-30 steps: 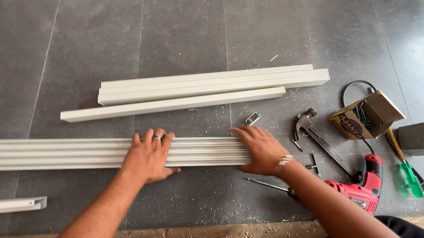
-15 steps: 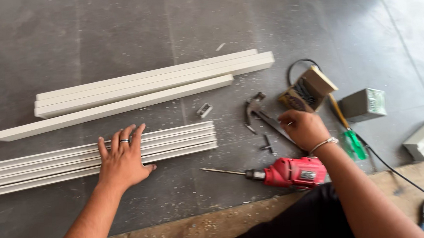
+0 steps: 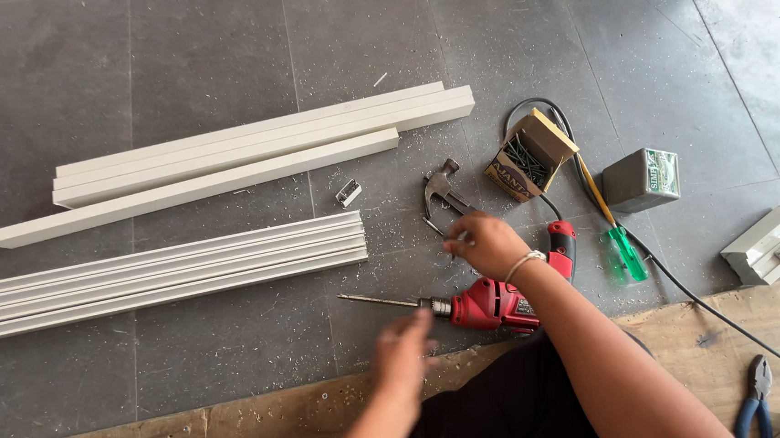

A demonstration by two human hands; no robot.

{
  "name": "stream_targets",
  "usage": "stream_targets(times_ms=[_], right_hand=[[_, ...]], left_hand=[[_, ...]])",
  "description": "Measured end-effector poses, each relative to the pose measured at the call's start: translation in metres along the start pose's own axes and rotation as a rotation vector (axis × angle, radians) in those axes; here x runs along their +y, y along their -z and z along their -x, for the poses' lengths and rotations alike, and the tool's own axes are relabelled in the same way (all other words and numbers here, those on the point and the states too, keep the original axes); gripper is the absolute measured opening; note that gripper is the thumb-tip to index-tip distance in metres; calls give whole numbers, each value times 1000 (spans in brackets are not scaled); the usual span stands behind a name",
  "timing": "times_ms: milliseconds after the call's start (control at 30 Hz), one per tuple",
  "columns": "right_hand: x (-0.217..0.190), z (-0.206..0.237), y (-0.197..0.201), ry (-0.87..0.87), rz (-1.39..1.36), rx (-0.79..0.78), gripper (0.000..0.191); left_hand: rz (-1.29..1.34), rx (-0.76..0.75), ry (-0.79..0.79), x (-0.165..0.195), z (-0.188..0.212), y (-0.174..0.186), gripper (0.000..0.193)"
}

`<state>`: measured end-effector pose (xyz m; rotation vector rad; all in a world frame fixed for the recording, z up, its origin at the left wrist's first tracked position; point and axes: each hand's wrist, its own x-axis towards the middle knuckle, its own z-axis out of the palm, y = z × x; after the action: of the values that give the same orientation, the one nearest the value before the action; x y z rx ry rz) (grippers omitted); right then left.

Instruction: The person drills holes into a white metal frame using a red power drill, then switches to a screwdriver bit to fasten screws into the frame. They assemble multiple white metal pieces into a rectangular structure on the floor.

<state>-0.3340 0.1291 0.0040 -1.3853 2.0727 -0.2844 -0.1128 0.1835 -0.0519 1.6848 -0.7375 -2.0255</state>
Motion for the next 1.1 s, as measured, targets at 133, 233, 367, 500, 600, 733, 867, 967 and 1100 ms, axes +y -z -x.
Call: stream_targets(times_ms=[133,233,367,500,600,733,867,967,1100], right_hand=[[8,3,4,-102,-1025,-160,28],[9,9,9,-134,-1321,-113,26],[2,24,18,-129,-1475,15,24],[-16,43,12,-165,-1259,101,25],[-40,54,-9,-144,-1242,8,24],[-78,69,-45,-169,-1262,-187,24],[-107,80,-63,-218,-1223,-224,29],[-122,83,-65,-154,-1141,-202,33],[-139,79,-62,-165,-1141,-148,33]], left_hand=[[184,98,106,-26,-27,-69,55],[272,252,-109,-21,-37,-95,47],[11,205,-487,0,-17,-69,42],[-102,-44,-770,47,-5,2,37],[-22,-254,-786,81,-2,58,34],[48,-362,-778,93,1,107,34],[220,-318,-441,83,-10,131,36],[245,-464,-433,75,-23,129,40],[312,-526,-409,71,-29,122,39]])
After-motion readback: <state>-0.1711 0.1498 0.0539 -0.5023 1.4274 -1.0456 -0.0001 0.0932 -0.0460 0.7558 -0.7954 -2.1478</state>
